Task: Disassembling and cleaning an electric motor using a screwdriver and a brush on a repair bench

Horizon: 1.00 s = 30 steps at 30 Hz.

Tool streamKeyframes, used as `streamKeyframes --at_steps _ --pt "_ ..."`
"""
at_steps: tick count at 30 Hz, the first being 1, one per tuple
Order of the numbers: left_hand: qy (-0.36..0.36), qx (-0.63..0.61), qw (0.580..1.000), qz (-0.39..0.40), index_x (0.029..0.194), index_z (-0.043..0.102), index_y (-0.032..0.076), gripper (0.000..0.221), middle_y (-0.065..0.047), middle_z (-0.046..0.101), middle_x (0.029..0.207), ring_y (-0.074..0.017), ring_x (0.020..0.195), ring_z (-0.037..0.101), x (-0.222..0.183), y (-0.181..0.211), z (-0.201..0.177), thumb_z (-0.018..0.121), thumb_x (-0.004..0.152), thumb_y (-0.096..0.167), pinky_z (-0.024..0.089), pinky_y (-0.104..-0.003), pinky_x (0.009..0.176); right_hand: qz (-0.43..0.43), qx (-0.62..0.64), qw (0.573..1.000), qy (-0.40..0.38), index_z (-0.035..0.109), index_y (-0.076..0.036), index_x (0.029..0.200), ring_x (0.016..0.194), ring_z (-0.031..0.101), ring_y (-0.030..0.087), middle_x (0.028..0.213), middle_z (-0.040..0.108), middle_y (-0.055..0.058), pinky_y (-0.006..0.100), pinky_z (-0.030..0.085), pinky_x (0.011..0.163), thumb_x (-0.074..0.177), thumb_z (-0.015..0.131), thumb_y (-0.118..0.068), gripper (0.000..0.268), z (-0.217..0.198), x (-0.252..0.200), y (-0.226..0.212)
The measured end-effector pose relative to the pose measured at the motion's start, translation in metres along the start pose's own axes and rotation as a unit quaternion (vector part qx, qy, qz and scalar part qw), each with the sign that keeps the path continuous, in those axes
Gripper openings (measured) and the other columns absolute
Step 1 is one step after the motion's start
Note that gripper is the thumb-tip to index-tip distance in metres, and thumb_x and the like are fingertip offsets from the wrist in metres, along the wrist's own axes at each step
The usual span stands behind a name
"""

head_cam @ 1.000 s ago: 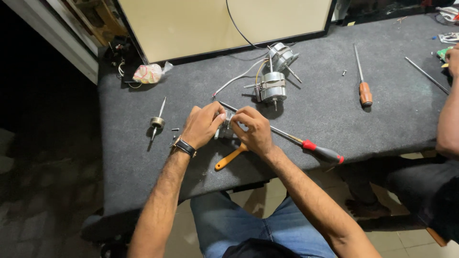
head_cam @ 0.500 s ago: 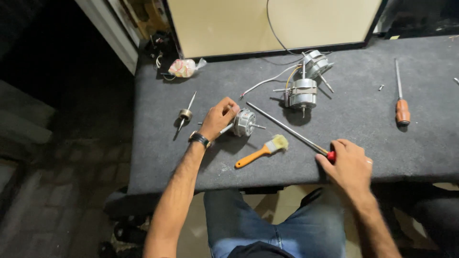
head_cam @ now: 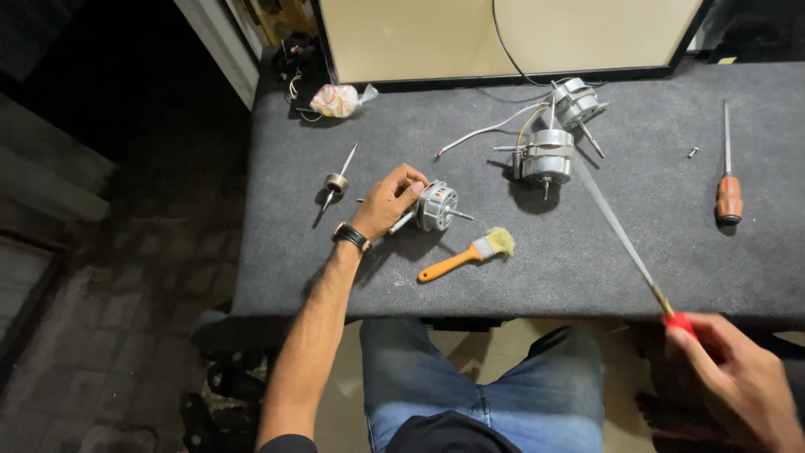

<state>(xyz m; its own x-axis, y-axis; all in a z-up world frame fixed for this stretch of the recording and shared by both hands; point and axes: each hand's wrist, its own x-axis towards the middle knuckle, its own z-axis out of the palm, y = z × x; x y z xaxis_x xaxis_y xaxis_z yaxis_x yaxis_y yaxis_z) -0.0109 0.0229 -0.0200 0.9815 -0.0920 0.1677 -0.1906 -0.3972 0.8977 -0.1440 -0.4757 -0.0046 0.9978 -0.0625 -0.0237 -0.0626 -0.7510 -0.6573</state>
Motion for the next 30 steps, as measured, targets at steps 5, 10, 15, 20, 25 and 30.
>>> streamKeyframes --at_steps 5,10,15,20,25,30 --pt "0.025 0.036 0.998 0.033 0.103 0.065 0.019 0.022 0.002 0.069 0.088 -0.0112 0.079 0.062 0.003 -0.003 0.009 0.055 0.101 0.039 0.047 -0.03 0.074 0.096 0.045 0.994 -0.035 0.087 -0.005 0.11 0.082 0.071 0.017 0.089 0.086 0.012 0.028 0.053 0.085 0.085 0.081 -0.007 0.026 -0.01 -0.032 -0.035" --pt "0.03 0.056 0.996 0.056 0.1 0.064 0.019 0.02 0.004 0.064 0.076 -0.0102 0.07 0.057 0.001 -0.003 0.01 0.057 0.101 0.037 0.045 -0.03 0.067 -0.119 -0.012 0.992 -0.035 0.085 -0.014 0.107 0.091 0.074 0.003 0.103 0.086 -0.006 0.019 0.052 0.093 0.078 0.082 -0.022 0.031 0.016 -0.015 -0.016" --pt "0.021 0.033 0.998 0.055 0.101 0.064 0.018 0.021 0.002 0.066 0.077 -0.0103 0.071 0.058 0.003 -0.009 0.009 0.057 0.101 0.037 0.045 -0.029 0.069 -0.036 0.03 0.997 -0.064 0.088 -0.01 0.106 0.091 0.073 0.006 0.1 0.088 -0.002 0.02 0.051 0.091 0.08 0.082 -0.019 0.029 0.025 -0.008 -0.021" --pt "0.005 0.033 0.998 0.052 0.1 0.064 0.019 0.019 0.002 0.073 0.081 -0.0095 0.074 0.062 0.005 -0.001 0.008 0.057 0.101 0.037 0.047 -0.029 0.071 -0.001 0.017 0.997 -0.076 0.088 -0.011 0.106 0.092 0.072 0.006 0.1 0.089 -0.002 0.02 0.049 0.09 0.082 0.082 -0.021 0.028 0.024 -0.006 -0.023" --pt "-0.001 0.045 0.997 0.056 0.097 0.064 0.019 0.021 0.006 0.066 0.075 -0.008 0.07 0.055 0.007 0.005 0.008 0.058 0.1 0.039 0.045 -0.029 0.071 -0.101 -0.053 0.993 0.005 0.085 -0.018 0.107 0.088 0.072 0.002 0.102 0.084 -0.009 0.02 0.053 0.088 0.077 0.084 -0.028 0.032 0.018 -0.01 -0.026" --pt "0.004 0.058 0.997 0.055 0.089 0.062 0.019 0.025 0.009 0.055 0.069 -0.0075 0.065 0.048 0.01 0.007 0.009 0.058 0.101 0.041 0.041 -0.028 0.066 -0.293 -0.271 0.907 0.139 0.075 -0.031 0.12 0.088 0.069 0.009 0.103 0.073 -0.01 0.025 0.047 0.069 0.09 0.073 -0.045 0.034 0.008 -0.005 -0.011"
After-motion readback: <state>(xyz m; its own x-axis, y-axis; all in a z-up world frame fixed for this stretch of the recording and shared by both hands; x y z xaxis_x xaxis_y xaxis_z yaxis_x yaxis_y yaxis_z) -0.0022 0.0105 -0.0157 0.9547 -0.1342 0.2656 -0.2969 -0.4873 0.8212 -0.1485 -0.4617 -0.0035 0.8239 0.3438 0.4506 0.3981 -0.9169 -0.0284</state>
